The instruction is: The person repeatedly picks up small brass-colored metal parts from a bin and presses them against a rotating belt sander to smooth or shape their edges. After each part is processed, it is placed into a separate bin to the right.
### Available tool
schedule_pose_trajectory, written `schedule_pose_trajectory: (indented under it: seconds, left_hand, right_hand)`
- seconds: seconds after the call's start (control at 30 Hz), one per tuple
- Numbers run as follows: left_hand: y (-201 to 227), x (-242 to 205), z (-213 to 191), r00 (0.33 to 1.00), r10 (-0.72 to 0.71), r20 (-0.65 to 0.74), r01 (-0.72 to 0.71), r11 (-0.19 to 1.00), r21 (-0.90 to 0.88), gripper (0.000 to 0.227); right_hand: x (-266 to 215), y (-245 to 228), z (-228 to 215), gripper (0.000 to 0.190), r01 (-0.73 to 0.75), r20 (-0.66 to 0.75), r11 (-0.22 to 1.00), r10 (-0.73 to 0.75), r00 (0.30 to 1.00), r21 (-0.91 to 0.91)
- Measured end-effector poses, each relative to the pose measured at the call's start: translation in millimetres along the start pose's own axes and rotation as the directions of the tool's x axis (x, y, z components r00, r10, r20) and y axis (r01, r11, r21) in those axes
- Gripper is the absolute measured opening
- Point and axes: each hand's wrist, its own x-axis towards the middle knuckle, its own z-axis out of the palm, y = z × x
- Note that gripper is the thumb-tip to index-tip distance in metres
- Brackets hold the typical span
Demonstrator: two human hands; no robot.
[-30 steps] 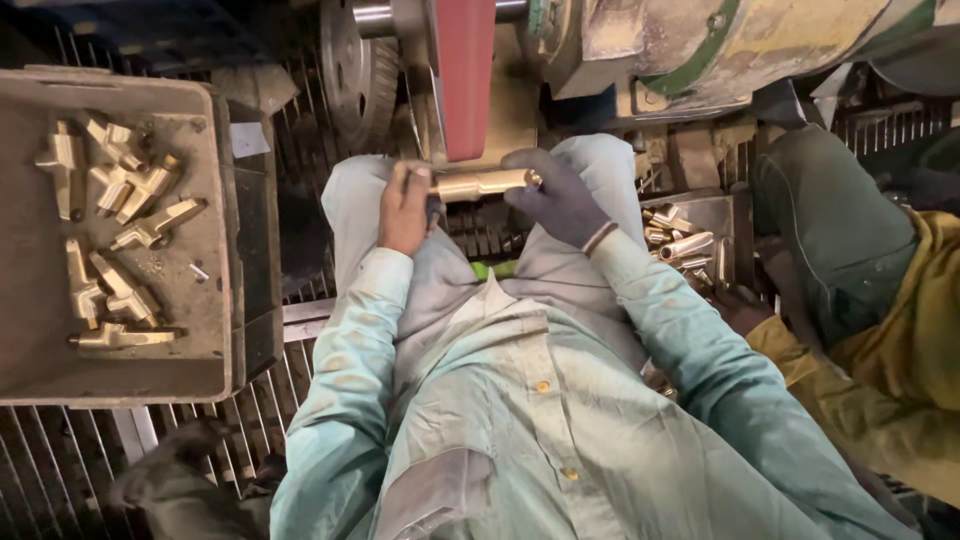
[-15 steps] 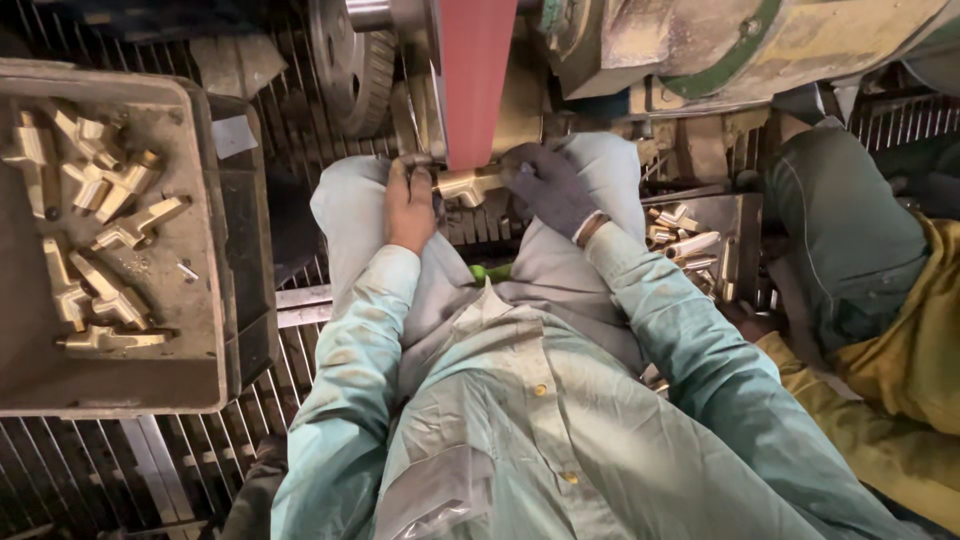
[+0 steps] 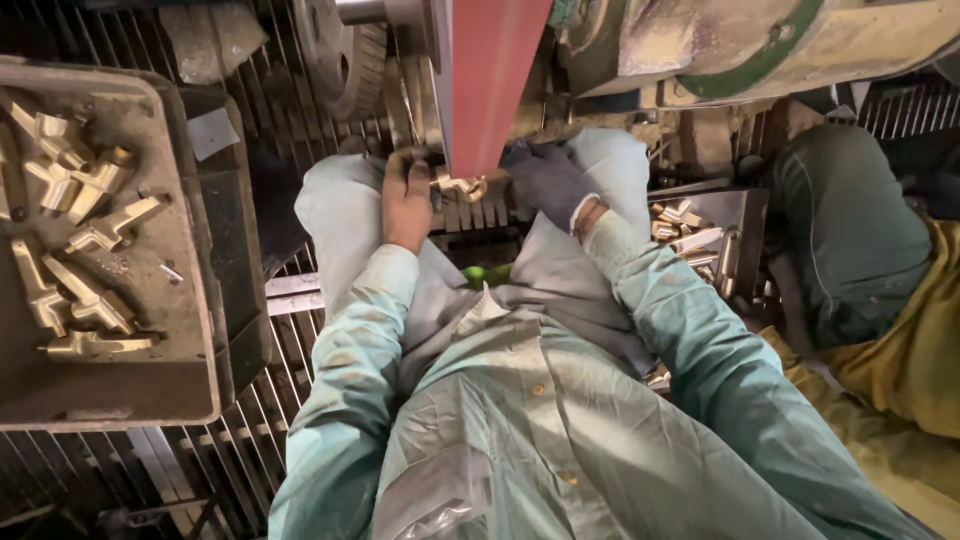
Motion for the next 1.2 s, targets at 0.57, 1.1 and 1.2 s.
schedule_pose_trajectory:
  seconds: [0.57, 1.1, 1.2]
  left_hand:
    - [-1.5, 3.8, 5.4, 0.994, -0.099, -0.045, 0.096, 0.993, -0.068, 0.016]
    - [28.6, 9.4, 8.3, 0.998, -0.020, -0.055, 0.016, 0.998, -0.061, 0.024]
    - [41.8, 7.2, 7.6, 0.994, 0.100, -0.044, -0.104, 0.990, -0.091, 0.030]
  right_hand:
    - [-23.0, -9.8, 6.4, 0.036, 0.035, -0.067, 0.992, -0.027, 0.997, 0.119]
    - [-35.8, 4.7, 5.2, 0.035, 0.649, -0.215, 0.726, -0.688, 0.693, -0.228]
    - [-46.5, -1.4, 1.0, 0.037, 0.661, -0.233, 0.702, -0.712, 0.663, -0.264]
